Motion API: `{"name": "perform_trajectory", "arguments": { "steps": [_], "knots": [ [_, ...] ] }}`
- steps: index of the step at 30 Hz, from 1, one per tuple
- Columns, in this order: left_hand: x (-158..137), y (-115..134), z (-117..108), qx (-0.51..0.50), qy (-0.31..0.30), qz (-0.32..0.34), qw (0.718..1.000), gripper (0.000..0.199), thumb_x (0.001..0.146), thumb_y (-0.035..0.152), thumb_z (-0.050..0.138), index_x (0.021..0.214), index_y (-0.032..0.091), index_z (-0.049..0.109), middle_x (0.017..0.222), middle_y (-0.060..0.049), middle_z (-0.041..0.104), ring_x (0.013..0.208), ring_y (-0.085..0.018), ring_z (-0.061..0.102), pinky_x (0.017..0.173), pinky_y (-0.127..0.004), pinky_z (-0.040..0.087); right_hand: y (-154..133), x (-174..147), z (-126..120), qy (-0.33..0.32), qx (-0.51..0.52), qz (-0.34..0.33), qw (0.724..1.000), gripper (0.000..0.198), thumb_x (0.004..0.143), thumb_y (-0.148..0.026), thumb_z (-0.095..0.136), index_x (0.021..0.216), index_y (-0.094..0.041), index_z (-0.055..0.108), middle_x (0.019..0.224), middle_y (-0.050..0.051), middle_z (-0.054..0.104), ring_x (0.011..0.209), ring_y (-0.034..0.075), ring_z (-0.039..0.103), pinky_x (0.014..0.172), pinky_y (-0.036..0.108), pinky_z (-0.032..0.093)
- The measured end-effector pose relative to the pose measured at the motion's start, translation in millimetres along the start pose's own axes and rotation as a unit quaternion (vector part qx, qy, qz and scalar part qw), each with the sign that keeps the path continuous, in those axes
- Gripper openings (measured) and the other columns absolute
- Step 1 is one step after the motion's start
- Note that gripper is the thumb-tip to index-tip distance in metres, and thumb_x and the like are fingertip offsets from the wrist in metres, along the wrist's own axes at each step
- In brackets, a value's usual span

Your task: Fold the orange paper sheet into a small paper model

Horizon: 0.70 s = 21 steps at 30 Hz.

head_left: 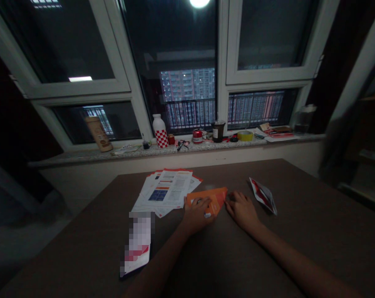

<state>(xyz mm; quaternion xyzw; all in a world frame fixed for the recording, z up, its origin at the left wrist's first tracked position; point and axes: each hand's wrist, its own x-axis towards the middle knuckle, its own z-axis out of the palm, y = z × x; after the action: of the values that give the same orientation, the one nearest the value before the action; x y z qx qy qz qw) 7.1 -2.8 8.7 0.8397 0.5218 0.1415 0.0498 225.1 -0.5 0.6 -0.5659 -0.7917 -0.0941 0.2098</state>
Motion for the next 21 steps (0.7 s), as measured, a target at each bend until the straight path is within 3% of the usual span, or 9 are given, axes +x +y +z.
{"name": "perform_trajectory", "arguments": {
  "steps": [5, 9, 12, 21],
  "knots": [
    [-1, -2, 1, 0.004, 0.005, 0.005, 1.000, 0.060, 0.088, 0.060, 0.048, 0.141, 0.033, 0.042, 0.147, -0.004, 0.047, 0.133, -0.034, 0.039, 0.109, -0.073, -0.003, 3, 0, 2, 0.005, 0.006, 0.000, 1.000, 0.035, 0.097, -0.035, 0.042, 0.101, -0.024, 0.074, 0.117, 0.013, 0.060, 0.112, 0.030, 0.051, 0.094, 0.047, 0.040],
    [-1, -1, 3, 0.012, 0.018, 0.007, 1.000, 0.056, 0.090, 0.060, 0.046, 0.139, 0.033, 0.047, 0.147, -0.004, 0.046, 0.131, -0.033, 0.042, 0.111, -0.070, -0.002, 7, 0, 6, 0.014, 0.044, -0.066, 0.997, 0.032, 0.098, -0.036, 0.044, 0.117, -0.031, 0.068, 0.129, 0.009, 0.056, 0.121, 0.028, 0.047, 0.104, 0.048, 0.033],
    [-1, 0, 4, 0.027, 0.029, 0.004, 0.999, 0.055, 0.090, 0.061, 0.046, 0.137, 0.033, 0.049, 0.147, -0.004, 0.046, 0.130, -0.032, 0.043, 0.111, -0.070, -0.001, 9, 1, 10, 0.006, 0.061, -0.101, 0.993, 0.030, 0.098, -0.036, 0.045, 0.118, -0.033, 0.067, 0.136, 0.004, 0.055, 0.127, 0.028, 0.043, 0.107, 0.050, 0.030],
    [-1, -2, 4, 0.025, 0.013, -0.002, 1.000, 0.058, 0.087, 0.060, 0.050, 0.139, 0.034, 0.046, 0.146, -0.004, 0.047, 0.131, -0.033, 0.041, 0.110, -0.071, 0.001, 9, 2, 15, -0.022, 0.049, -0.055, 0.997, 0.033, 0.099, -0.032, 0.041, 0.120, -0.031, 0.066, 0.130, 0.004, 0.062, 0.128, 0.027, 0.044, 0.105, 0.052, 0.031]
  ]
}}
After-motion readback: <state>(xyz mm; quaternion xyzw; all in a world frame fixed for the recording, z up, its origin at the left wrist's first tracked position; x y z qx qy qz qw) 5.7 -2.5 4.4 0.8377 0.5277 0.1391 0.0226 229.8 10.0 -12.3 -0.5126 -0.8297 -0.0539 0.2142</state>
